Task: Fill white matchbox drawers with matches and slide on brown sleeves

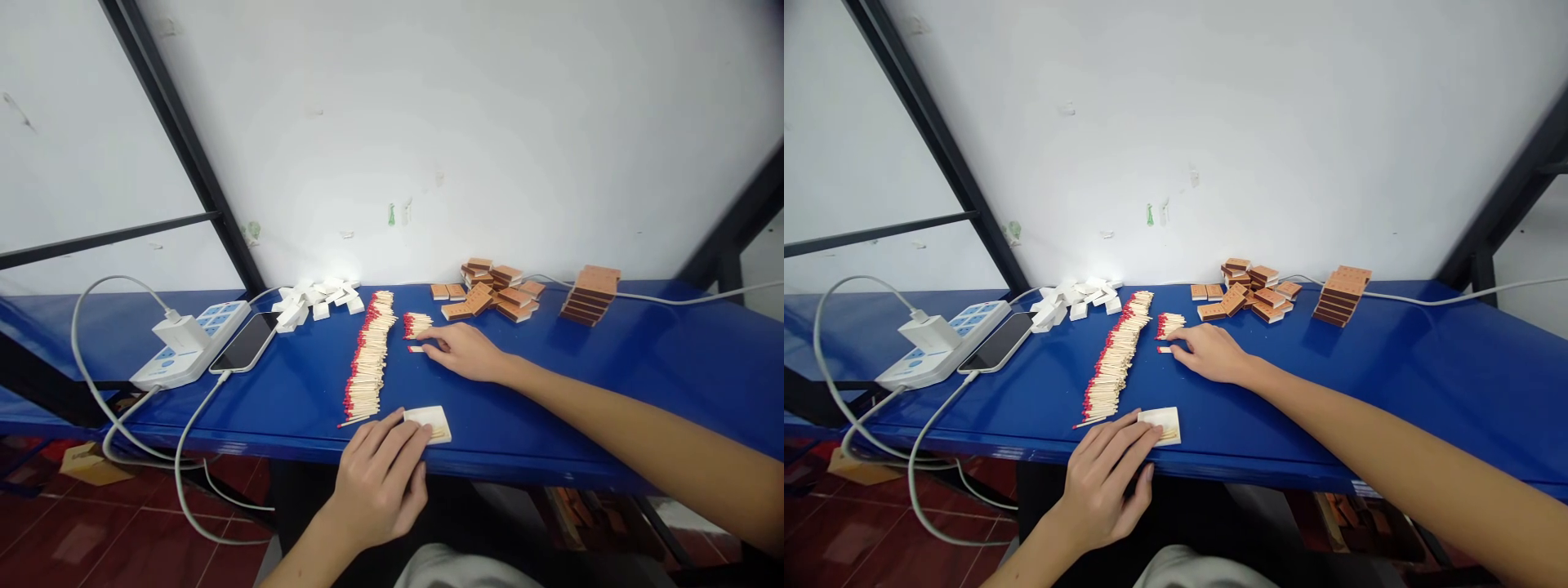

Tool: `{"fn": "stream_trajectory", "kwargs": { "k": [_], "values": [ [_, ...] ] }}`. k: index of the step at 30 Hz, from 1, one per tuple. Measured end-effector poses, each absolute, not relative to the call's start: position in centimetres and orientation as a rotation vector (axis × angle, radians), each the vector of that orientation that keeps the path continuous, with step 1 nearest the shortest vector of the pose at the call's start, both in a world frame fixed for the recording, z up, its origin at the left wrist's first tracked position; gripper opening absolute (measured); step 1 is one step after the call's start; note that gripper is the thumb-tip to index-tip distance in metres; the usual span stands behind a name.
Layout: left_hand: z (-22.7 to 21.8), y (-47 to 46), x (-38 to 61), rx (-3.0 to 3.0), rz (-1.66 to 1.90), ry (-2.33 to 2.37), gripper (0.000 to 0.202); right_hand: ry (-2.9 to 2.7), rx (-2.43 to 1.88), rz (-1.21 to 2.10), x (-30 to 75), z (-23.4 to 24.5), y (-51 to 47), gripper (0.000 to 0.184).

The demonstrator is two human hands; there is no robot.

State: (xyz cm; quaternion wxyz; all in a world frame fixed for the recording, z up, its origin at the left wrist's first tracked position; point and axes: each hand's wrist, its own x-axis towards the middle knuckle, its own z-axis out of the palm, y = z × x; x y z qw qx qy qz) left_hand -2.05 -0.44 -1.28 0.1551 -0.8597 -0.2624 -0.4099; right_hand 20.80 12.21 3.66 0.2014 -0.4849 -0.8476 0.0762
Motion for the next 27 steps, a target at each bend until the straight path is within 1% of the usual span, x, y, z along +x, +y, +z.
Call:
{"fn": "stream_trajectory", "kwargs": {
  "k": [15,24,27],
  "values": [
    [-1.38,-0.39,-2.00,-2.473,-1.194,-0.757,0.038,-2.383,-1.394,0.192,20.79,3.76,12.32,0.036],
    [-1.48,-0.50,-2.02,-2.476,-1.179,-0.765,0.038,-2.344,-1.337,0.242,20.91,3.51,12.43,0.027],
    [-1.54,-0.46,-2.02,-2.478,-1.185,-0.763,0.039,-2.317,-1.308,0.270,20.91,3.48,12.33,0.027]
  ]
}}
